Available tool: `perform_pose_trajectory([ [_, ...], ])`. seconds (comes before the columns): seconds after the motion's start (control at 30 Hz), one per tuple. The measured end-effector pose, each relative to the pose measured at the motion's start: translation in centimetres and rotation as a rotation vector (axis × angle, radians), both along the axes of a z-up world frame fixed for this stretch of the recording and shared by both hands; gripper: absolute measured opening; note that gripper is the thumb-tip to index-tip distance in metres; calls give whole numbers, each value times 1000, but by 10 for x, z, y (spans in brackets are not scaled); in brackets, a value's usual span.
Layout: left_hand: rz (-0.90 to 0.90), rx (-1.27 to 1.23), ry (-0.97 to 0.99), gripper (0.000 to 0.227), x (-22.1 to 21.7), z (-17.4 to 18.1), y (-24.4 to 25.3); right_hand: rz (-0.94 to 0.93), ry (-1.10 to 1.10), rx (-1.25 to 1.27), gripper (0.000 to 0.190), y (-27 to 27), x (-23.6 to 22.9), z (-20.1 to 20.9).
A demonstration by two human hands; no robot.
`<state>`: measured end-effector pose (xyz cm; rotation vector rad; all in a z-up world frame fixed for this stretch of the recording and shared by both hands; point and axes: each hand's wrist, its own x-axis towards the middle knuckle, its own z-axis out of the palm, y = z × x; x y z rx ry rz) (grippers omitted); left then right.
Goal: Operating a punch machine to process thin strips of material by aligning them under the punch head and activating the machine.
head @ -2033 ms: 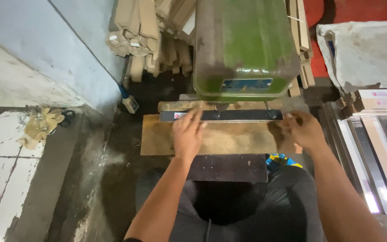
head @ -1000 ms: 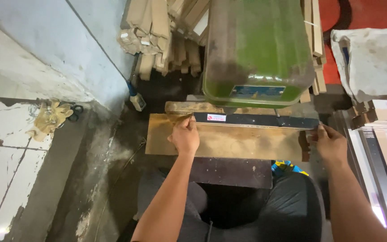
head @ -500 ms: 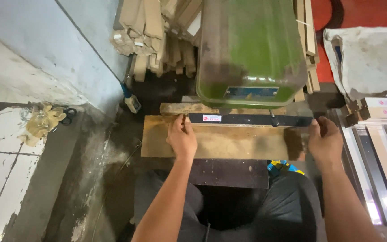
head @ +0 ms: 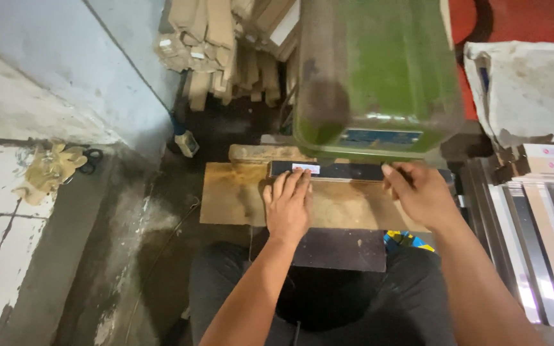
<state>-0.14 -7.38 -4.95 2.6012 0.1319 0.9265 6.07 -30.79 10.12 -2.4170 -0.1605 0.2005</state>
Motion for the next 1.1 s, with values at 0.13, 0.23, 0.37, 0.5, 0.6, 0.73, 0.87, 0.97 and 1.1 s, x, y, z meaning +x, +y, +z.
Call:
perform_pose_trajectory([
  [0.13, 14, 38, -56, 34, 1, -5, 0, 8, -32, 137, 33, 9, 31, -14],
  [0.23, 20, 52, -60, 34, 4, -6, 1, 38, -114, 234, 27, 19, 42, -8],
  [0.37, 0, 42, -41, 36, 2, -4, 1, 84, -227, 361, 21, 27, 57, 8],
  [0.5, -2, 23, -61, 35, 2, -1, 0, 127, -332, 478, 21, 28, 61, 24],
  [0.6, -9, 57, -50, 38, 3, -3, 4, 159, -427, 569, 24, 27, 62, 40],
  [0.73, -30, 93, -76, 40, 0, -3, 3, 192, -551, 679, 32, 18, 57, 58],
  [0.87, 9, 117, -139, 33, 2, 0, 1, 257, -742, 646, 37, 3, 30, 52],
  [0.97, -32, 120, 52, 38, -4, 8, 2, 150, -820, 419, 37, 17, -24, 54],
  [1.1, -84, 114, 89, 39, -4, 8, 2, 33, -757, 298, 33, 6, -48, 22],
])
